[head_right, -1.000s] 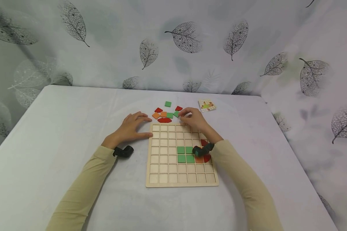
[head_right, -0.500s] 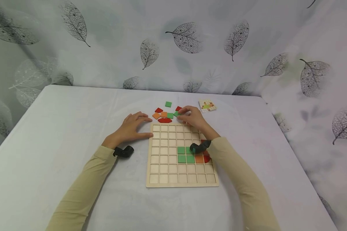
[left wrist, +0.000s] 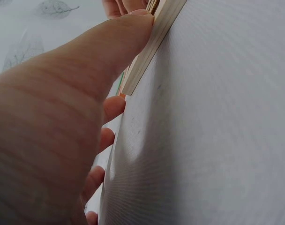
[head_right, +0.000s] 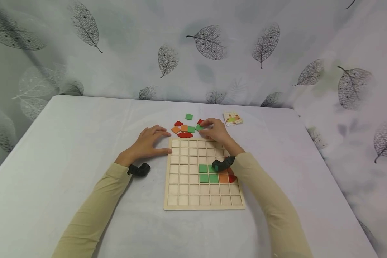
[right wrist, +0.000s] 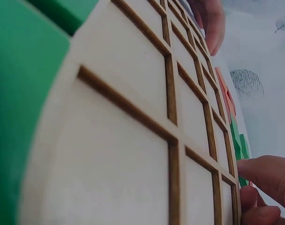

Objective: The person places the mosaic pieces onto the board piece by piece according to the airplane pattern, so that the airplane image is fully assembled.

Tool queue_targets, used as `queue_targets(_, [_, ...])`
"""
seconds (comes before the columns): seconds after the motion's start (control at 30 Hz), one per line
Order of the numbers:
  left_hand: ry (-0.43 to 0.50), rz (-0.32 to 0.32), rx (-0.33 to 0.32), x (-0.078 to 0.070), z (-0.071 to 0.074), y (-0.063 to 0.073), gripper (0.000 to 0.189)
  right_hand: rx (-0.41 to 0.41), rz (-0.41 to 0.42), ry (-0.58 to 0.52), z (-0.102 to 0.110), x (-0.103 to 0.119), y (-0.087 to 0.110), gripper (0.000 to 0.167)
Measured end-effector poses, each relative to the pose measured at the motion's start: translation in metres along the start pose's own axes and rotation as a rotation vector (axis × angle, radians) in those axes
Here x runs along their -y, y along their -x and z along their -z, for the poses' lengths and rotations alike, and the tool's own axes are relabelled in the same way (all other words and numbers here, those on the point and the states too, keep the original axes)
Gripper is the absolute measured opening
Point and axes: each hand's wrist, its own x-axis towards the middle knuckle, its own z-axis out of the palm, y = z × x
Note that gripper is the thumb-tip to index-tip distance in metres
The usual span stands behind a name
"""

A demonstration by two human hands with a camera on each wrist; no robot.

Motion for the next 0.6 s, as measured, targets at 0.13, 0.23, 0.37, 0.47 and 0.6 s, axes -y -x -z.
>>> queue_targets(0.13, [-0.002, 0.0, -0.001, -0.0006, 0.0003, 0.0004, 0.066, 0.008, -0.008, 0.002, 0.0016, 0.0006, 0.0, 0.035])
queue_targets(0.23, [-0.005, -0.002, -0.004, -0.0005, 0.0, 0.0004, 0.066, 0.014, -0.014, 0.009, 0.0033, 0.0009, 0.0006, 0.038])
queue_targets(0.37, [-0.009, -0.006, -0.005, 0.0001, -0.0004, -0.0003, 0.066, 0.022, -0.005, 0.02, 0.0046, 0.0001, 0.001, 0.037])
queue_targets(0.47, [-0.011, -0.007, -0.005, 0.0003, -0.0005, -0.0007, 0.066, 0.023, 0.009, 0.029, 0.0044, -0.0004, 0.0018, 0.034])
queue_targets(0.6, [-0.012, -0.006, -0.004, 0.0002, -0.0001, -0.0003, 0.067, 0.018, 0.028, 0.036, 0.0041, -0.0014, 0.0032, 0.031])
